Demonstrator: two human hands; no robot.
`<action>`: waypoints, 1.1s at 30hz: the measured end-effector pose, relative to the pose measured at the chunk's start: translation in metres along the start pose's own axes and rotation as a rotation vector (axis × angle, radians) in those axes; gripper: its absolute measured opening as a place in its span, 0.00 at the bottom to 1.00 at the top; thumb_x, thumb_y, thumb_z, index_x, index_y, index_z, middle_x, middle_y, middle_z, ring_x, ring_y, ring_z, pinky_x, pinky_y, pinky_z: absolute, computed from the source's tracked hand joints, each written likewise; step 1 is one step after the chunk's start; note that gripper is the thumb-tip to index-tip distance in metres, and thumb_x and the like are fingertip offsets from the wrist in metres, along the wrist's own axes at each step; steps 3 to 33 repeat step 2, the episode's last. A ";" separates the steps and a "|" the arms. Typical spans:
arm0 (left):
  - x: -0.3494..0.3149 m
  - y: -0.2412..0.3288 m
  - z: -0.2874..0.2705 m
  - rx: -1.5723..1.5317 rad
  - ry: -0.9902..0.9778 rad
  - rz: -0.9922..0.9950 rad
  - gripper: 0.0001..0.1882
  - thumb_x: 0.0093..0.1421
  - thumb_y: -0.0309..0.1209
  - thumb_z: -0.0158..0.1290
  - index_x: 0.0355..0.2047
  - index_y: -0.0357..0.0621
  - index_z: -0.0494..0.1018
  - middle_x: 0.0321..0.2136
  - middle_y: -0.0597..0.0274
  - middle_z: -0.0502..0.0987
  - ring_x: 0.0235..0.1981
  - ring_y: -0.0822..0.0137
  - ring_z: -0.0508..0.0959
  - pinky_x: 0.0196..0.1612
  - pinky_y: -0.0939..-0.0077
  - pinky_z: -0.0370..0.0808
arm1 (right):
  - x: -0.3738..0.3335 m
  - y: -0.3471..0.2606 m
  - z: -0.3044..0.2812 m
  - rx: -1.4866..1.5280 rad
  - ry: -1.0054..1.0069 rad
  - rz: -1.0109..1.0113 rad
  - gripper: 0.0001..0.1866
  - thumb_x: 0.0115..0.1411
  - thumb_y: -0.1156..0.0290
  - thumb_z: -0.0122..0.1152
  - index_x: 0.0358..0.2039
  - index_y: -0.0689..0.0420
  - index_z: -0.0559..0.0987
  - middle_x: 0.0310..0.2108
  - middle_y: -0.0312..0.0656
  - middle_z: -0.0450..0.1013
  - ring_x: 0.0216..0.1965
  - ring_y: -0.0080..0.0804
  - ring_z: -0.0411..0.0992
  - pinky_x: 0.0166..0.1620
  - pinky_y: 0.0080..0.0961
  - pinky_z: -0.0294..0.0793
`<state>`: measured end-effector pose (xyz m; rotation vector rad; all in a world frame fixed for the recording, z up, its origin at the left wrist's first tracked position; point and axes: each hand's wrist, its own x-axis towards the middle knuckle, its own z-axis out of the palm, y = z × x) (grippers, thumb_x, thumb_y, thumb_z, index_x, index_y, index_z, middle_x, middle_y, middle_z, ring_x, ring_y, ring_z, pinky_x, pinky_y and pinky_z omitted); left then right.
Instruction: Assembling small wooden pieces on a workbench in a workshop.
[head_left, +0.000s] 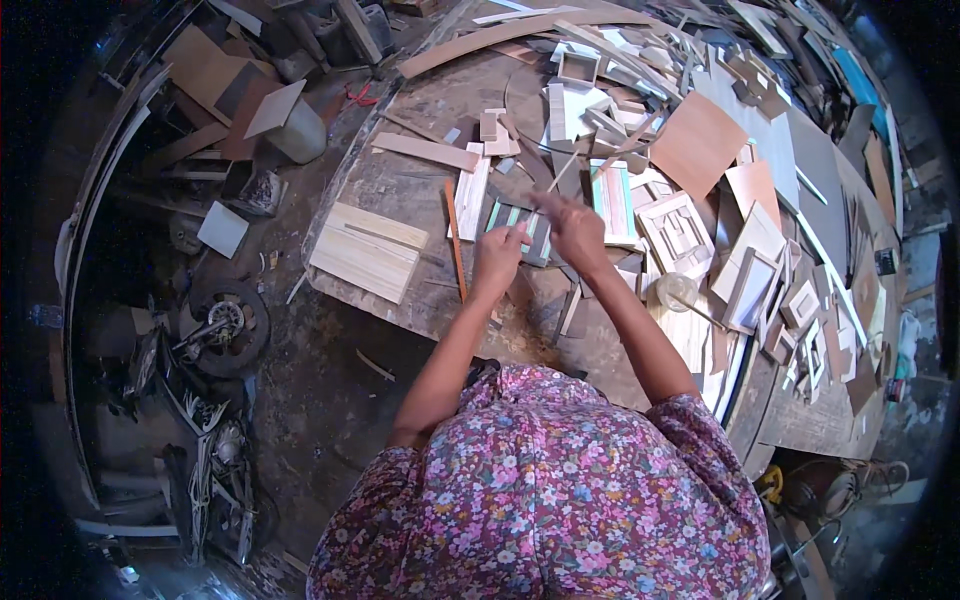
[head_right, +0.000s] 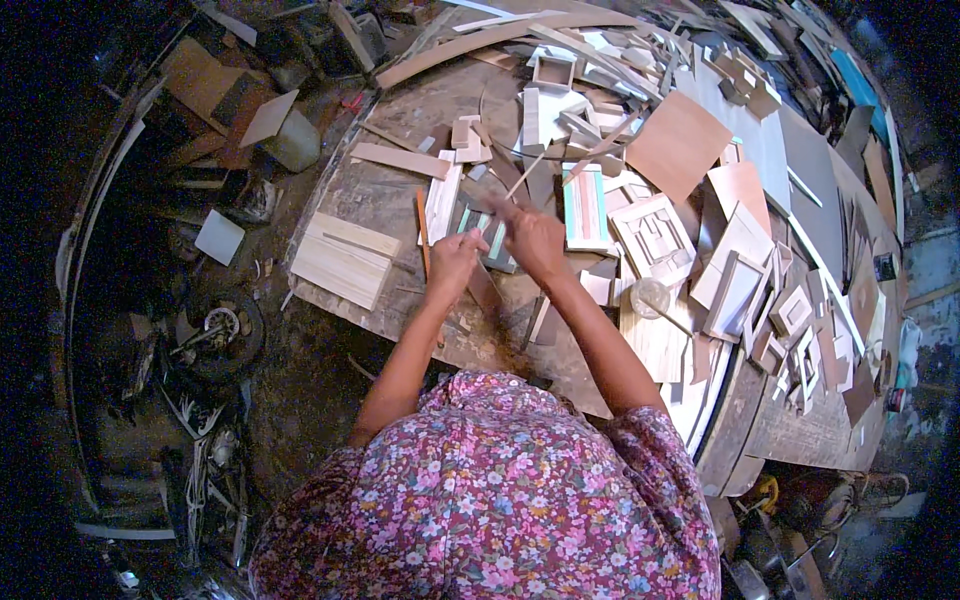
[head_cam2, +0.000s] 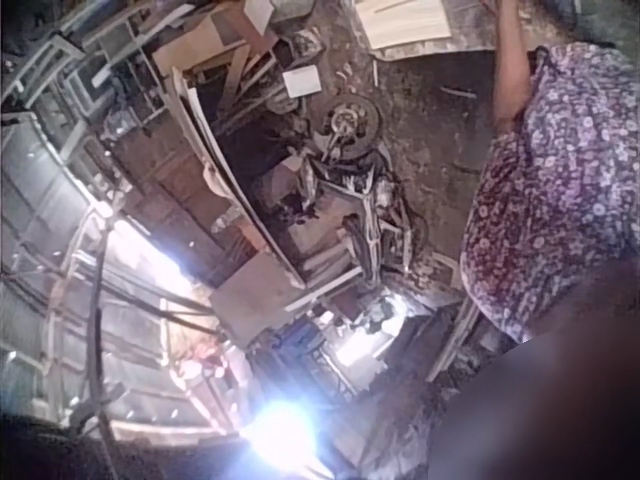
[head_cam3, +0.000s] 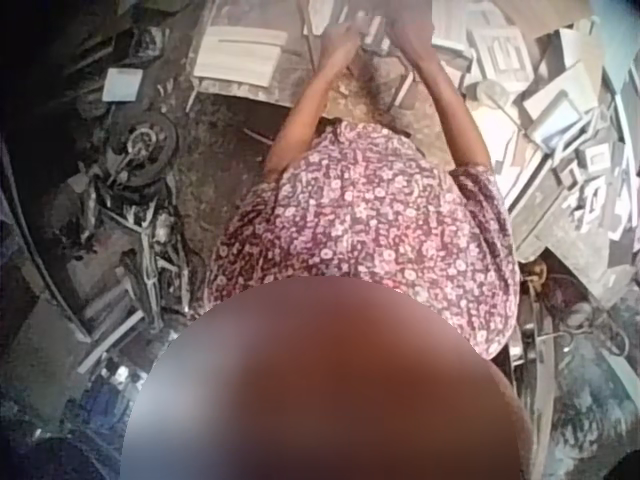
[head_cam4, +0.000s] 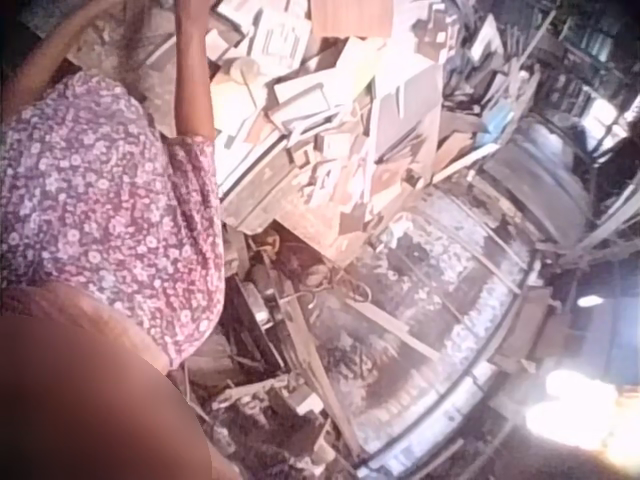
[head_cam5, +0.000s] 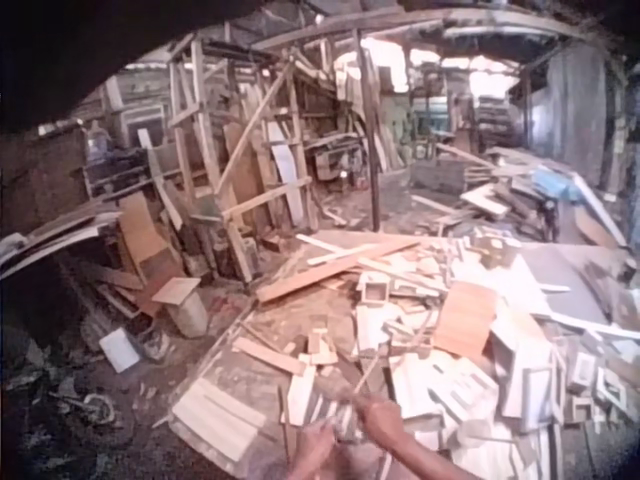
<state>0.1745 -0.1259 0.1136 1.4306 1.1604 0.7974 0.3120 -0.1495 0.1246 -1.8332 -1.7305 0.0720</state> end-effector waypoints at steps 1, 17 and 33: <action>0.002 -0.001 -0.001 0.073 -0.007 0.005 0.19 0.58 0.42 0.45 0.21 0.41 0.75 0.12 0.68 0.66 0.14 0.76 0.62 0.18 0.78 0.58 | -0.004 -0.002 0.003 -0.020 -0.018 -0.061 0.27 0.42 0.79 0.50 0.44 0.38 0.72 0.27 0.43 0.72 0.29 0.40 0.73 0.29 0.32 0.72; 0.003 -0.002 -0.006 0.146 -0.006 0.004 0.18 0.57 0.41 0.45 0.22 0.41 0.76 0.14 0.62 0.72 0.17 0.71 0.67 0.22 0.73 0.62 | -0.004 -0.018 -0.012 0.036 -0.189 -0.098 0.29 0.42 0.78 0.51 0.46 0.37 0.71 0.33 0.51 0.72 0.30 0.42 0.73 0.29 0.31 0.73; 0.003 -0.002 -0.006 0.146 -0.006 0.004 0.18 0.57 0.41 0.45 0.22 0.41 0.76 0.14 0.62 0.72 0.17 0.71 0.67 0.22 0.73 0.62 | -0.004 -0.018 -0.012 0.036 -0.189 -0.098 0.29 0.42 0.78 0.51 0.46 0.37 0.71 0.33 0.51 0.72 0.30 0.42 0.73 0.29 0.31 0.73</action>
